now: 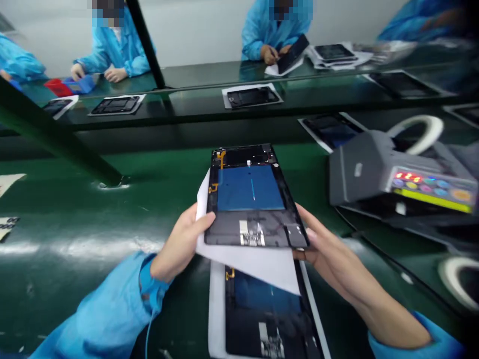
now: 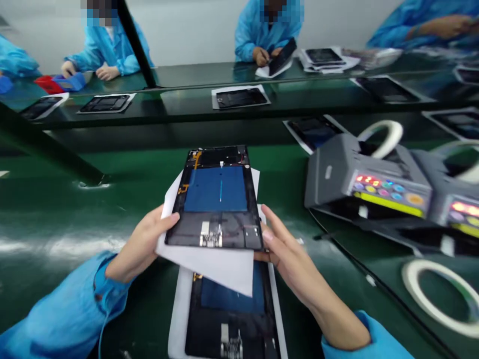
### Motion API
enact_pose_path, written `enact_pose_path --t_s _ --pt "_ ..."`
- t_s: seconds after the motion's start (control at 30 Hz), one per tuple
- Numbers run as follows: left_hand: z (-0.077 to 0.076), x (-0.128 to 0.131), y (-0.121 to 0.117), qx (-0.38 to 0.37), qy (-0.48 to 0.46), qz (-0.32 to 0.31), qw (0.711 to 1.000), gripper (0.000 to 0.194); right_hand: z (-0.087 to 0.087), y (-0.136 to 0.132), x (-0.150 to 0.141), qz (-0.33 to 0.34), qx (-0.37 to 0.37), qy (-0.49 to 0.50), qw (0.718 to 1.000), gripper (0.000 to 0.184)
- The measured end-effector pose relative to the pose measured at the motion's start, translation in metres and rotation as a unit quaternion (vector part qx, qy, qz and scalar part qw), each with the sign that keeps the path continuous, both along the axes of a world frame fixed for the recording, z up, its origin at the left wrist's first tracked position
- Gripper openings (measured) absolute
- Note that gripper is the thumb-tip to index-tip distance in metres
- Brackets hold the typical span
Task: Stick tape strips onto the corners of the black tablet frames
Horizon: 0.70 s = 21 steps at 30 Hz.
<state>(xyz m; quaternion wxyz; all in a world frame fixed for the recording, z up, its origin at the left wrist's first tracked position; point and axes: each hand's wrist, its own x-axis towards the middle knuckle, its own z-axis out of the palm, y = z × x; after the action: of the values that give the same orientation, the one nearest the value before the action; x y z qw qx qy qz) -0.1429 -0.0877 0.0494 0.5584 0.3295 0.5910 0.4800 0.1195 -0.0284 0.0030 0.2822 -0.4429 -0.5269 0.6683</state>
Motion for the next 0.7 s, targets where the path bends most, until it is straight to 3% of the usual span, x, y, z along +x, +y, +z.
enact_pose_path --t_s 0.07,0.17,0.23,0.3,0.33,0.4,0.47,0.5,0.6,0.7 --pt "-0.005 0.022 -0.033 -0.024 0.008 -0.009 1.0 0.043 0.001 -0.032 0.022 -0.002 -0.039 0.039 0.998 0.063" --pt "-0.019 0.047 -0.071 -0.069 0.024 -0.035 0.997 0.046 -0.003 -0.071 0.045 -0.008 -0.041 0.054 0.998 0.062" --pt "-0.026 0.055 -0.087 -0.094 0.029 -0.06 0.993 0.047 -0.007 -0.086 0.056 0.008 0.012 -0.014 1.0 0.057" --pt "-0.027 0.053 -0.097 -0.1 0.075 -0.094 0.988 0.047 -0.011 -0.09 0.07 -0.004 0.145 -0.15 0.978 0.047" --pt "-0.025 0.049 -0.101 -0.099 0.119 -0.106 0.982 0.046 -0.011 -0.088 0.078 -0.028 0.233 -0.226 0.946 0.042" --pt "-0.019 0.039 -0.11 -0.099 0.221 -0.114 0.963 0.043 -0.011 -0.074 0.098 -0.095 0.395 -0.354 0.842 0.035" --pt "-0.014 0.03 -0.118 -0.096 0.305 -0.11 0.941 0.039 -0.011 -0.048 0.118 -0.147 0.493 -0.43 0.742 0.035" --pt "-0.012 0.027 -0.121 -0.091 0.337 -0.114 0.93 0.037 -0.012 -0.031 0.127 -0.161 0.519 -0.452 0.708 0.036" --pt "-0.01 0.027 -0.124 -0.059 0.407 -0.143 0.9 0.036 -0.015 0.021 0.144 -0.149 0.568 -0.487 0.647 0.036" --pt "-0.005 0.029 -0.118 -0.011 0.464 -0.164 0.87 0.034 -0.019 0.058 0.147 -0.153 0.603 -0.498 0.604 0.031"
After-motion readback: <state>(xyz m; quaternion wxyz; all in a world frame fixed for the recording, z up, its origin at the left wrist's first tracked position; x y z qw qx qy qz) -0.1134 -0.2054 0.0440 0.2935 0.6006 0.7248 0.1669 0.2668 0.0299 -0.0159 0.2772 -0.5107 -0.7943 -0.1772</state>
